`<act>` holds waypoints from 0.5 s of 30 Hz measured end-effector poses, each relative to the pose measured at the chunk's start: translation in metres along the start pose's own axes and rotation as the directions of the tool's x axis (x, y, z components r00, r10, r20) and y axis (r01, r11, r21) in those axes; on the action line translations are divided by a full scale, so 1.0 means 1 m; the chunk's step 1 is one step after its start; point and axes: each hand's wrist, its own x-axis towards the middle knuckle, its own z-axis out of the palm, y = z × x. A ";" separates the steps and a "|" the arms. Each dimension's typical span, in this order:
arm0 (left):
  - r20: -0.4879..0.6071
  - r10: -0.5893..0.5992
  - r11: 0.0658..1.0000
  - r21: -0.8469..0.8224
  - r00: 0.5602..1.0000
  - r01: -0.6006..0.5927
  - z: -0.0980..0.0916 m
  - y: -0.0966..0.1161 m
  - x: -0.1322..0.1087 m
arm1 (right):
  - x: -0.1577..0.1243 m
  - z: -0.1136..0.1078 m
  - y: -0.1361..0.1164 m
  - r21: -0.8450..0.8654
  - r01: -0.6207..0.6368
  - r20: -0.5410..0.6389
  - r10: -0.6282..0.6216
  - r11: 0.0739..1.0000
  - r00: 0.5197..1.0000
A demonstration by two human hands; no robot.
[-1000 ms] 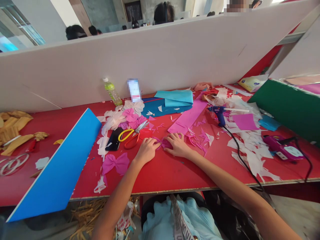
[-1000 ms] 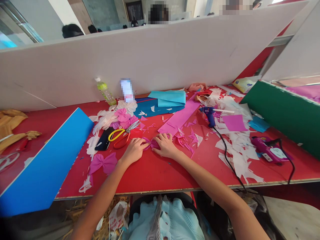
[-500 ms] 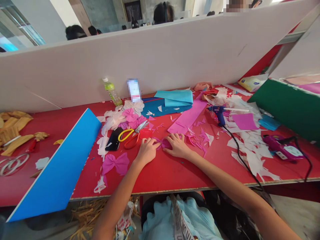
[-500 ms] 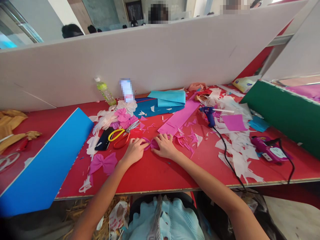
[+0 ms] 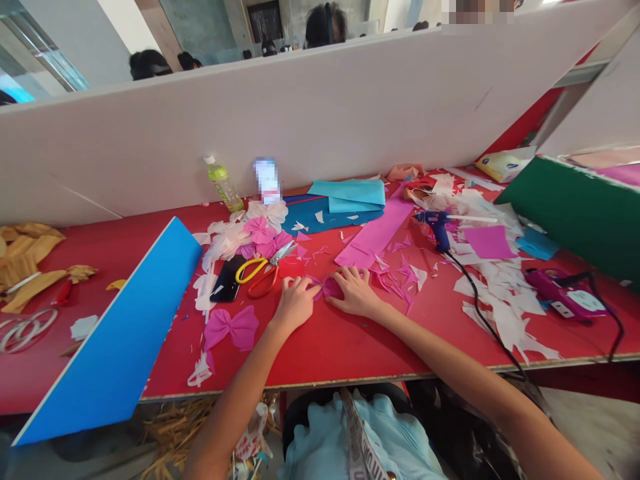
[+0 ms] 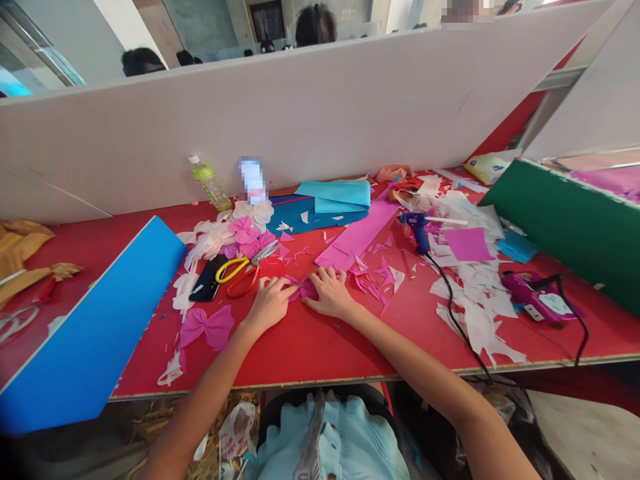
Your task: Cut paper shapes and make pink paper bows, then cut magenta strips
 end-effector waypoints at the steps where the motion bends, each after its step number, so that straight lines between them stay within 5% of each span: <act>1: -0.002 -0.003 1.000 -0.003 1.000 0.003 0.000 0.000 0.000 | 0.000 0.000 0.000 -0.002 -0.003 -0.003 0.003 1.000 1.000; 15: 0.014 0.102 0.977 0.185 0.995 -0.103 -0.008 0.008 -0.001 | -0.003 -0.001 -0.006 0.005 -0.064 -0.022 0.064 0.998 0.998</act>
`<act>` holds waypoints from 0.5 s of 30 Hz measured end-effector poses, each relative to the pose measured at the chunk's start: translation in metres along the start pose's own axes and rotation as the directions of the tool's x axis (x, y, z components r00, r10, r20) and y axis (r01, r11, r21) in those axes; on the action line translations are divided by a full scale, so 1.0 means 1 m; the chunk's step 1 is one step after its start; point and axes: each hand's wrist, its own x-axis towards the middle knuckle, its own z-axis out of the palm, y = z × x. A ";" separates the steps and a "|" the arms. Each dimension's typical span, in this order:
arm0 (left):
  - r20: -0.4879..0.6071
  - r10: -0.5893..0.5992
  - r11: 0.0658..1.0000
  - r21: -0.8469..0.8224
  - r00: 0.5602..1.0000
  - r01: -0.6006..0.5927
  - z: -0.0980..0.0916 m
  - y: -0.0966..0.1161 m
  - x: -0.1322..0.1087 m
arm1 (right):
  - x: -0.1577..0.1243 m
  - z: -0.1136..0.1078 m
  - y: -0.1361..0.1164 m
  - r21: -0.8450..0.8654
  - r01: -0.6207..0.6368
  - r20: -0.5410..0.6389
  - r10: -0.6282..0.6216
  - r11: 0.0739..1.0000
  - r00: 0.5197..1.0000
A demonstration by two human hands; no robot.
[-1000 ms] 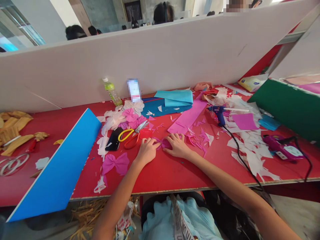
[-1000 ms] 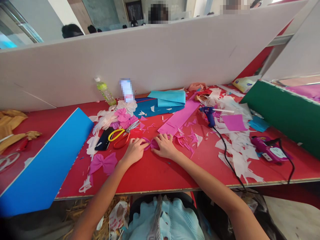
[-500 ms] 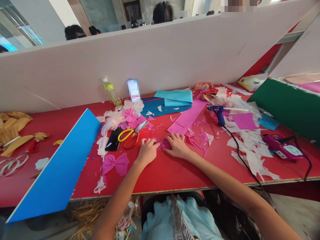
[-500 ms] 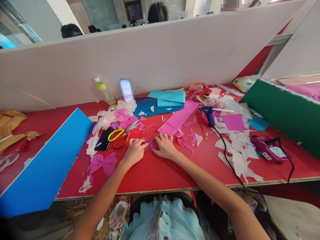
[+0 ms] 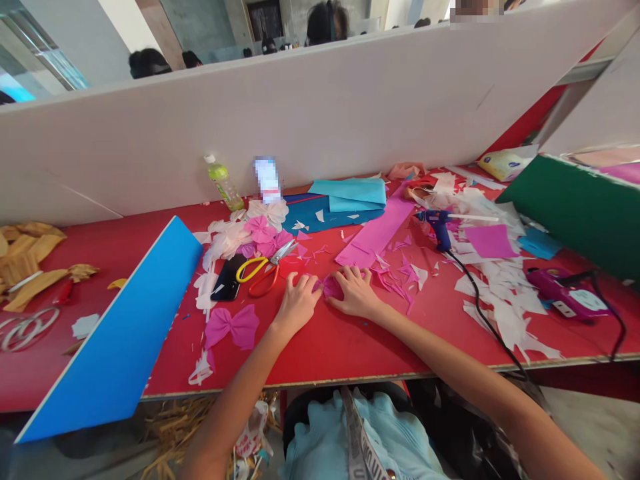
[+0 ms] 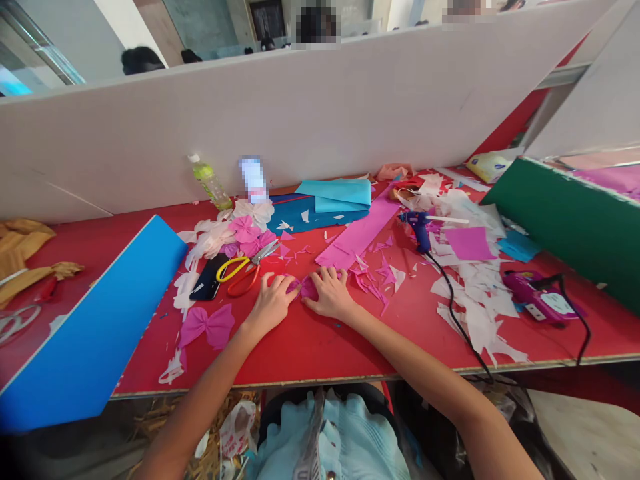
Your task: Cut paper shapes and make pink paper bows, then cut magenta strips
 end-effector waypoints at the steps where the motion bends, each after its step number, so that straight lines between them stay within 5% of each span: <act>1: 0.000 0.008 1.000 0.010 1.000 -0.008 -0.001 0.000 0.000 | 0.000 0.000 0.000 0.009 -0.003 -0.005 0.003 1.000 1.000; 15: -0.005 0.018 0.998 -0.055 1.000 -0.018 0.003 -0.009 -0.001 | 0.003 -0.005 0.008 0.013 0.117 0.001 -0.117 0.993 0.993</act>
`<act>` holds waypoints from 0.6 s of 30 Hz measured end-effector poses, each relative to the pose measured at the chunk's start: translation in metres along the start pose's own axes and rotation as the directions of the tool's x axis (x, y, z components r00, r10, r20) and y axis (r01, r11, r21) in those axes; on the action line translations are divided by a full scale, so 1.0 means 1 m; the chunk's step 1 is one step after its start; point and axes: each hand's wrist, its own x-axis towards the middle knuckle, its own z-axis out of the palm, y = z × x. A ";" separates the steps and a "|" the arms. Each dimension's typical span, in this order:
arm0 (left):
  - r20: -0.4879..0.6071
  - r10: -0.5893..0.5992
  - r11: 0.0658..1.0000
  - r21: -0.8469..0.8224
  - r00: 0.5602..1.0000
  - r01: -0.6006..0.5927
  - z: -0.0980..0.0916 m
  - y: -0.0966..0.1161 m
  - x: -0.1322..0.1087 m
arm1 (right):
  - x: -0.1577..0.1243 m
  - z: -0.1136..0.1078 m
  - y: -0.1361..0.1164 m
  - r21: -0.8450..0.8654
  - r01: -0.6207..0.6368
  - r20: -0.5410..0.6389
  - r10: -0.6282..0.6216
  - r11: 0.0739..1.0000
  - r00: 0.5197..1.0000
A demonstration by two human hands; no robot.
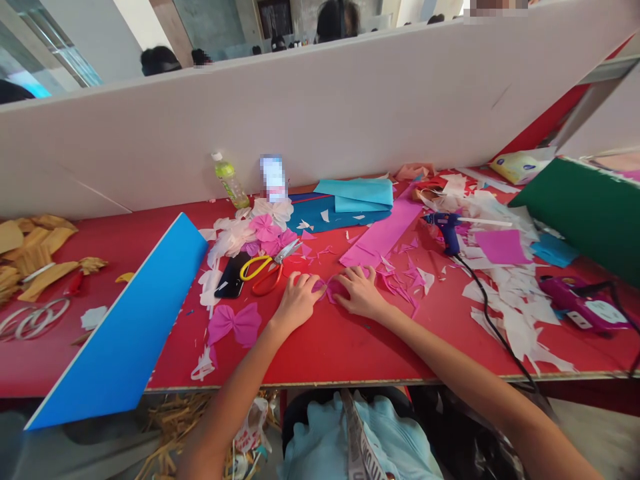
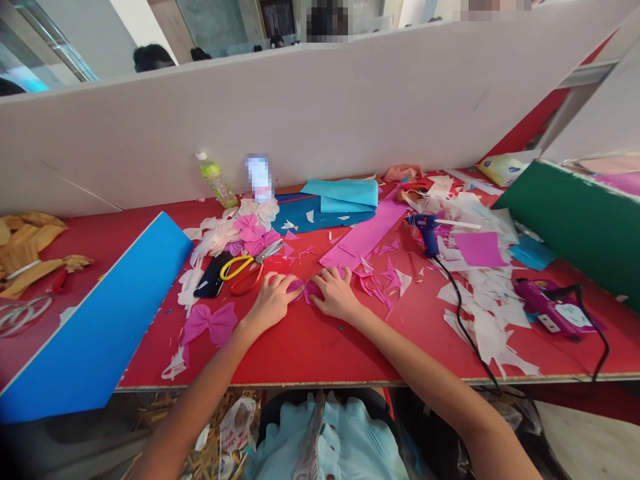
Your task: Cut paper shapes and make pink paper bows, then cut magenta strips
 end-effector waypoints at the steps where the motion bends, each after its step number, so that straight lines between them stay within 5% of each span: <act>1: -0.003 -0.010 1.000 -0.012 1.000 0.010 0.001 -0.001 0.000 | -0.001 0.000 0.000 -0.005 -0.004 0.003 0.004 1.000 1.000; 10: -0.003 -0.056 0.998 -0.011 0.998 0.056 0.004 0.004 0.000 | -0.001 0.003 0.000 0.008 -0.035 -0.009 0.035 0.999 0.999; 18: 0.022 0.042 0.999 0.009 0.999 -0.042 0.003 0.006 0.005 | 0.001 0.001 0.002 0.045 -0.064 -0.056 0.066 0.997 0.996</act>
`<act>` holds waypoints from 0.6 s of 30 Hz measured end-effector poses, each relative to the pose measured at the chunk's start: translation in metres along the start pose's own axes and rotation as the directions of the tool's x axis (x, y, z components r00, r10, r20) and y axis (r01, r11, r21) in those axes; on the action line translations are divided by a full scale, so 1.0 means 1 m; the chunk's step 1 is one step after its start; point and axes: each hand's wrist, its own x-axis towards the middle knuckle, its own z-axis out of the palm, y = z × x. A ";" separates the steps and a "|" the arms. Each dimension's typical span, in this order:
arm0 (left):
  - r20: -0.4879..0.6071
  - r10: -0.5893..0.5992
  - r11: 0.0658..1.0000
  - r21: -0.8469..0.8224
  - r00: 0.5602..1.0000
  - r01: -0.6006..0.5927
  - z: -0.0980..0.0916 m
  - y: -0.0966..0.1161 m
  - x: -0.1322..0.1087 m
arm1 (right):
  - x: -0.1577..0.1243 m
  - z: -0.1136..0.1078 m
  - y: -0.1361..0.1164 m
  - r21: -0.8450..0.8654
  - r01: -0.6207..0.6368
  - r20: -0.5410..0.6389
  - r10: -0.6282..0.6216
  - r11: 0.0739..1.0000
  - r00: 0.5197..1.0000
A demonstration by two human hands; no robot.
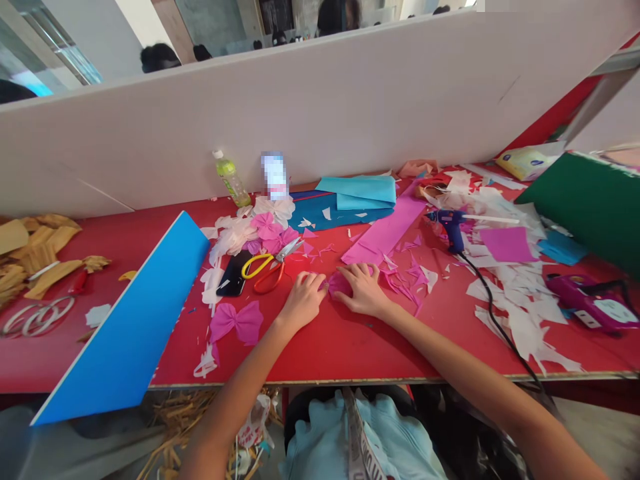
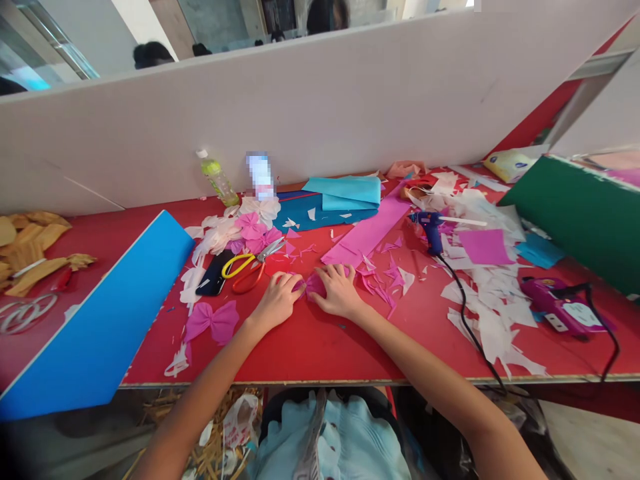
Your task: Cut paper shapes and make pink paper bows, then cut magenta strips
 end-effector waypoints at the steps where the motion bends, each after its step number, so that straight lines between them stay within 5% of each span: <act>1: 0.001 0.005 1.000 -0.016 1.000 -0.005 0.001 -0.002 0.000 | 0.001 -0.001 0.002 0.018 -0.022 -0.037 0.023 1.000 0.999; 7: -0.005 -0.141 0.981 -0.138 0.990 0.139 0.007 -0.008 -0.004 | 0.008 -0.006 0.021 0.106 -0.143 -0.253 0.166 0.984 0.953; 18: 0.043 -0.231 0.940 -0.248 0.972 0.234 0.009 -0.008 -0.005 | 0.008 -0.003 0.019 0.033 0.000 -0.143 0.005 0.999 0.990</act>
